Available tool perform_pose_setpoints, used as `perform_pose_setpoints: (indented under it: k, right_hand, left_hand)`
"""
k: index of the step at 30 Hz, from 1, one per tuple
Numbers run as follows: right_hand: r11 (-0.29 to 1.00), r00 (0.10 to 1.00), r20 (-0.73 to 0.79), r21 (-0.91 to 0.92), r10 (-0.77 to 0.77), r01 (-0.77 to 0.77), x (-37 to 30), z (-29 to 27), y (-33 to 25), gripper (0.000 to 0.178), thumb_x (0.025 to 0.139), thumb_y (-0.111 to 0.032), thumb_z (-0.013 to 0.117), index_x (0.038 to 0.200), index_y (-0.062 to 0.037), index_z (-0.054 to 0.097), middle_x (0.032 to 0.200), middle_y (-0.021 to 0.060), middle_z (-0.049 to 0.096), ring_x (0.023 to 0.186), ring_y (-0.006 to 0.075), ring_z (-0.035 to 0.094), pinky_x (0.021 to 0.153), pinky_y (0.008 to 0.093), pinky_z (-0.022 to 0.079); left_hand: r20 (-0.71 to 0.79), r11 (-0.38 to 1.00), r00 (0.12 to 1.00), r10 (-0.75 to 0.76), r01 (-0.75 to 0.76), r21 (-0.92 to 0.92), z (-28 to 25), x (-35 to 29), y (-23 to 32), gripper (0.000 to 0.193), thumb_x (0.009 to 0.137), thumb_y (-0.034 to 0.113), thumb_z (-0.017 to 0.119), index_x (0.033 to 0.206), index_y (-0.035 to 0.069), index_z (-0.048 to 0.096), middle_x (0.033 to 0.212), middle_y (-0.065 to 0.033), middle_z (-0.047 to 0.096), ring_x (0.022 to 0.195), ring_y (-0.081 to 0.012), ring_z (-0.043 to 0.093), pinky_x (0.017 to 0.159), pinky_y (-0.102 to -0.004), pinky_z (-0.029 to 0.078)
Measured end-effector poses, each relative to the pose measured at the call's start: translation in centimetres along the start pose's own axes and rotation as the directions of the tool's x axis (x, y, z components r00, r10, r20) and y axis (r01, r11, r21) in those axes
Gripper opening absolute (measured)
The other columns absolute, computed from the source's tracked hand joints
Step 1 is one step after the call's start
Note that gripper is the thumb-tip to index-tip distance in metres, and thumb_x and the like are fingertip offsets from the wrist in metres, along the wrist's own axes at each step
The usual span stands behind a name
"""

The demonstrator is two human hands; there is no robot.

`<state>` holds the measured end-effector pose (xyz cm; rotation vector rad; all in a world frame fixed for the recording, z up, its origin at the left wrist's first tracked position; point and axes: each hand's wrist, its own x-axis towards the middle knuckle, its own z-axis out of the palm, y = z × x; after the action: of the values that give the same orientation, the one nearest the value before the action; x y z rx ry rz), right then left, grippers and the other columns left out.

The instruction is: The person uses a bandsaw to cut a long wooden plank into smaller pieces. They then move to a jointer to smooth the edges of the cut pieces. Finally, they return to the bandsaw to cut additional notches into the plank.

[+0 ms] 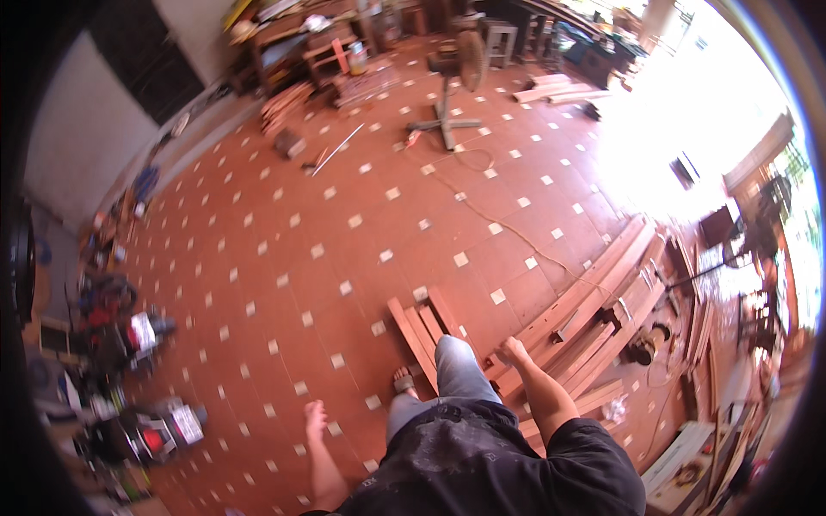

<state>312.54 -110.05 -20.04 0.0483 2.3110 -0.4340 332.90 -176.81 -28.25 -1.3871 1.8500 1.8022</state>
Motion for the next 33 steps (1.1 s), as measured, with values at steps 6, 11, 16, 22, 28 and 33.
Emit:
perform_pose_setpoints:
  k: [6, 11, 16, 22, 28, 33]
  right_hand:
    - [0.777, 0.858, -0.066, 0.464, 0.509, -0.425, -2.7, 0.9, 5.6, 0.037, 0.095, -0.025, 0.06, 0.084, 0.0052, 0.077, 0.074, 0.0208, 0.075, 0.07, 0.0323, 0.077, 0.065, 0.0424, 0.064]
    - [0.563, 0.751, 0.327, 0.508, 0.574, -0.652, -0.6, 0.0, 8.1, 0.025, 0.091, -0.02, 0.068, 0.095, 0.0014, 0.081, 0.086, 0.0165, 0.08, 0.077, 0.0254, 0.08, 0.065, 0.0401, 0.064]
    - [0.472, 0.678, 0.217, 0.571, 0.702, -0.672, 12.3, -7.6, 22.5, 0.027, 0.093, -0.027, 0.068, 0.096, -0.0029, 0.08, 0.086, 0.0133, 0.078, 0.075, 0.0249, 0.077, 0.069, 0.0402, 0.064]
    - [0.338, 0.768, -0.09, 0.926, 0.634, -0.17, 19.4, -31.1, 23.1, 0.028, 0.098, -0.026, 0.063, 0.103, -0.0017, 0.076, 0.083, 0.0099, 0.076, 0.065, 0.0166, 0.071, 0.055, 0.0333, 0.057]
    - [0.438, 0.83, -0.213, 0.898, 0.515, -0.041, 28.6, -49.5, 27.9, 0.029, 0.097, -0.024, 0.063, 0.11, -0.0001, 0.075, 0.086, 0.0091, 0.075, 0.065, 0.0146, 0.068, 0.057, 0.0312, 0.055]
    - [0.438, 0.87, -0.19, 0.898, 0.455, -0.032, 39.3, -64.2, 32.4, 0.029, 0.096, -0.023, 0.063, 0.108, -0.0004, 0.077, 0.083, 0.0081, 0.076, 0.066, 0.0147, 0.07, 0.059, 0.0318, 0.058]
  left_hand:
    - [0.02, 0.872, 0.984, 0.177, -0.166, 0.461, 5.5, 11.6, 27.7, 0.034, 0.101, 0.041, 0.068, 0.121, 0.014, 0.064, 0.08, 0.0058, 0.059, 0.061, -0.0073, 0.052, 0.047, -0.0247, 0.037]
    - [0.157, 0.866, 0.968, 0.194, -0.244, 0.437, 24.7, 12.3, 37.8, 0.028, 0.104, 0.034, 0.065, 0.124, 0.013, 0.066, 0.096, 0.0007, 0.068, 0.077, -0.0093, 0.062, 0.059, -0.0271, 0.049]
    - [0.317, 0.849, 0.948, -0.02, -0.151, 0.507, 45.3, 14.5, 37.5, 0.029, 0.102, 0.033, 0.068, 0.123, 0.013, 0.065, 0.087, 0.0026, 0.067, 0.072, -0.0102, 0.065, 0.056, -0.0269, 0.049]
    - [0.267, 0.583, 0.852, -0.45, 0.054, 0.811, 58.0, 11.1, 39.2, 0.046, 0.102, 0.048, 0.067, 0.134, 0.016, 0.062, 0.124, -0.005, 0.071, 0.101, -0.0249, 0.071, 0.09, -0.0496, 0.057]
    - [0.241, 0.706, 0.896, -0.373, 0.105, 0.701, 75.2, 15.7, 43.9, 0.036, 0.103, 0.041, 0.065, 0.123, 0.012, 0.069, 0.111, -0.0062, 0.074, 0.094, -0.0226, 0.07, 0.075, -0.0404, 0.057]
    - [0.274, 0.708, 0.903, -0.33, 0.045, 0.705, 89.7, 20.6, 51.0, 0.038, 0.098, 0.044, 0.069, 0.119, 0.012, 0.073, 0.101, -0.0062, 0.075, 0.087, -0.0216, 0.07, 0.068, -0.0415, 0.056]
